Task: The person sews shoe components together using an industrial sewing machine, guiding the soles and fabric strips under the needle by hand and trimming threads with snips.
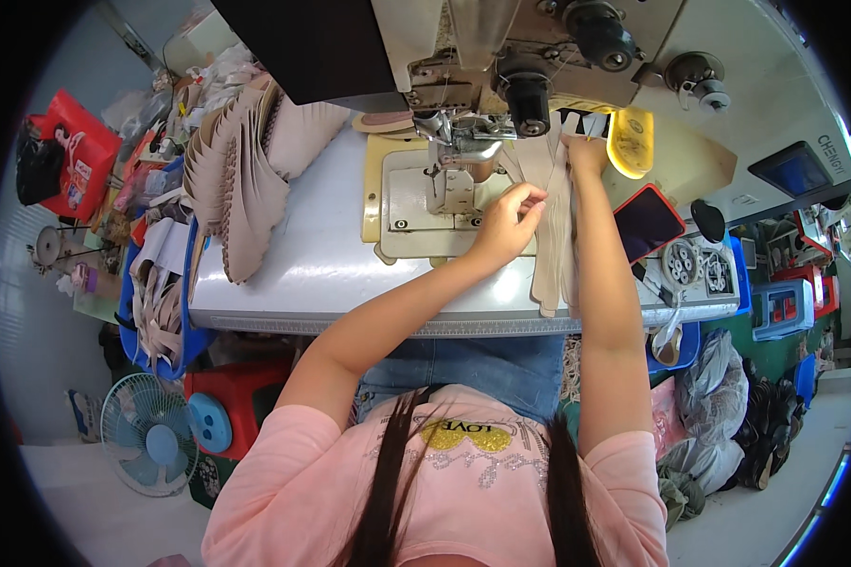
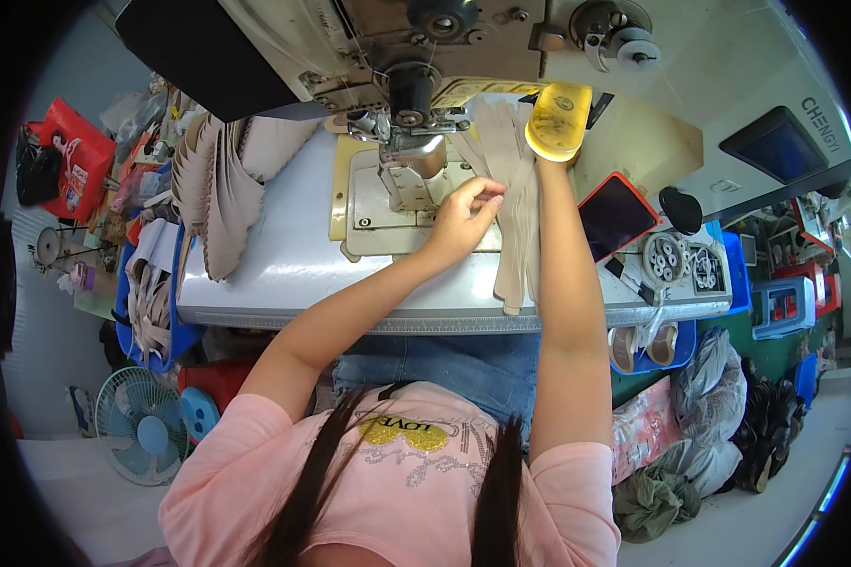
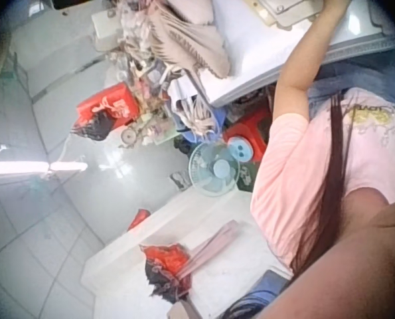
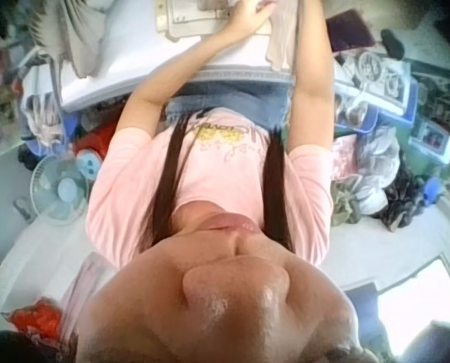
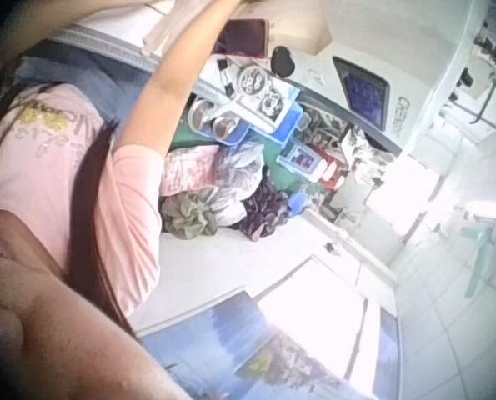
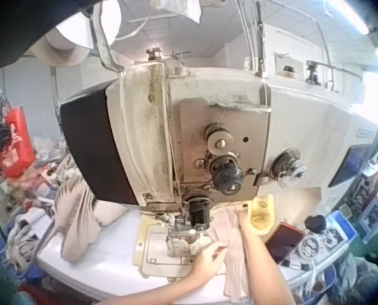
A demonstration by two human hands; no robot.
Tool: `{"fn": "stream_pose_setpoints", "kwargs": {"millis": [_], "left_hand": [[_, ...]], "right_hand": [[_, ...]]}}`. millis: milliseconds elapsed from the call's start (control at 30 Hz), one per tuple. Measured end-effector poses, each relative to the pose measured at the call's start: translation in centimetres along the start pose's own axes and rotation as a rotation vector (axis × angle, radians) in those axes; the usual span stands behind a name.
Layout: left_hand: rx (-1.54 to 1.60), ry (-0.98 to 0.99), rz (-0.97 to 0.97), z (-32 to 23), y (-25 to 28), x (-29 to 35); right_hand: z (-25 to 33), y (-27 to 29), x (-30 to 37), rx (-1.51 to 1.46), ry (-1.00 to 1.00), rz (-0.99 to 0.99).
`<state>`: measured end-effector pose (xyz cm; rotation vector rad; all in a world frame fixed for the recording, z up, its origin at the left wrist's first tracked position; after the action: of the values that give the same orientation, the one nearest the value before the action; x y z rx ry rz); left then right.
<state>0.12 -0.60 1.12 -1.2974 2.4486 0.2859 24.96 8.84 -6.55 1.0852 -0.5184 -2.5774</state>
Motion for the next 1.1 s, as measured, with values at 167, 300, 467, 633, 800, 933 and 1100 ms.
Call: {"fn": "stream_pose_setpoints", "kwargs": {"millis": [167,300,467,633,800,933,1100], "left_hand": [[-0.044,-0.030,-0.039,1.3,-1.2,-2.1],[-0.113,-0.021,-0.082,2.7,-0.4,-3.4],[-0.159,-0.053,-0.108,2.4,-0.7,-5.0],[-0.145,-0.011,-0.064,4.3,-1.5,-7.1],[0.263,0.112,0.071,7.1,-2.0,-7.6],[-0.573,-0.116,0.574,4.3,-3.5,-4.4],[-0.849,-0.466,0.604,1.9,-4.8,-1.5]], "right_hand": [[-4.6,-2.2,-0.7,-0.085,0.001,0.088],[-2.9,0.6,0.4,-0.103,-0.035,0.146],[8.1,6.8,1.6,-0.634,-0.851,0.744],[10.3,9.2,2.4,-0.667,-0.807,0.862],[13.9,14.4,4.8,-0.568,-0.434,0.515],[17.7,21.5,8.4,-0.583,-0.116,0.619],[21.4,36.5,11.7,-1.373,0.378,0.885]]}}
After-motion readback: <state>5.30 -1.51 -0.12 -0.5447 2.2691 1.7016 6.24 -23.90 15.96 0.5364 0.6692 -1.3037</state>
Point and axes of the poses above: each hand's wrist, its own x-axis away from the middle knuckle, its own y-axis out of the back of the hand, z = x × y, the point moved 5 cm from there along -x, towards the middle knuckle, and after that the axes turned 7 degrees about x, right-handed, at the moved point
